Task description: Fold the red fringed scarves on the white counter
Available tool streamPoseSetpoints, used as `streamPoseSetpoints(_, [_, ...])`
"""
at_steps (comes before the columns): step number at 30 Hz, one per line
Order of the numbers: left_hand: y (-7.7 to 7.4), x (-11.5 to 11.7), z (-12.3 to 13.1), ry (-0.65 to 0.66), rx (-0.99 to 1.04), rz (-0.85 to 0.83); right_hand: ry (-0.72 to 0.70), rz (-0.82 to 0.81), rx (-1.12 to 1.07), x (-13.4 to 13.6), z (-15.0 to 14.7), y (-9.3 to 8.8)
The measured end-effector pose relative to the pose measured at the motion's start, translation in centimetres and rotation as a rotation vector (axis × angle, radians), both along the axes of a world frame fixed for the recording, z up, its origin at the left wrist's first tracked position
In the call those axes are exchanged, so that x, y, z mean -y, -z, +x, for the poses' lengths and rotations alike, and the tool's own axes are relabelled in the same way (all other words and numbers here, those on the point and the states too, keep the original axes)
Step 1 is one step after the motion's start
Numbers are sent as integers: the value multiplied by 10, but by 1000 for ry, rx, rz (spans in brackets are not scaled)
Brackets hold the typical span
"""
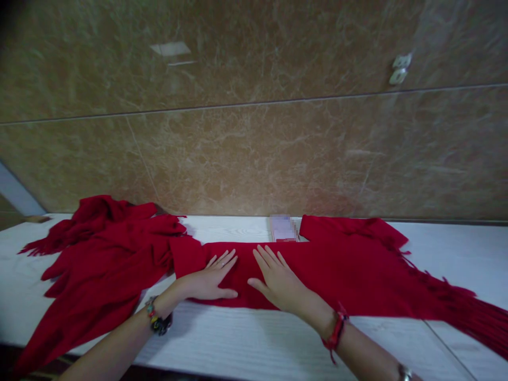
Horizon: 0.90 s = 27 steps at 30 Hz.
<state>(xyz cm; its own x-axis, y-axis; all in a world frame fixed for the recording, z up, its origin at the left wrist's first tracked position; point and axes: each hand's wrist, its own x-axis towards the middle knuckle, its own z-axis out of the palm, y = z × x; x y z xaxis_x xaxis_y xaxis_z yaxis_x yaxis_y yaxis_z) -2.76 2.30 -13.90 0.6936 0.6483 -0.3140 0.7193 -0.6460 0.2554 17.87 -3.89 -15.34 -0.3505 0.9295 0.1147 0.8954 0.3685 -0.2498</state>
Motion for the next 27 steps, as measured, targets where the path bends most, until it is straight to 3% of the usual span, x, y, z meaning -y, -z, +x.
streamPoseSetpoints(6, [1,0,-2,-70,-25,3,-191,-12,61,-6,-13,8])
streamPoseSetpoints(10, [0,0,-3,-74,-39,-9,-179,-25,68,9,25,15])
streamPoseSetpoints(15, [-2,0,-2,-77,-43,-29,-46,-21,53,22,63,20])
streamPoseSetpoints(23, [-4,2,-2,-84,-64,-21,-135,-40,66,16,5,2])
streamPoseSetpoints(27, [-1,0,-3,-75,-54,-21,-124,-37,72,21,25,13])
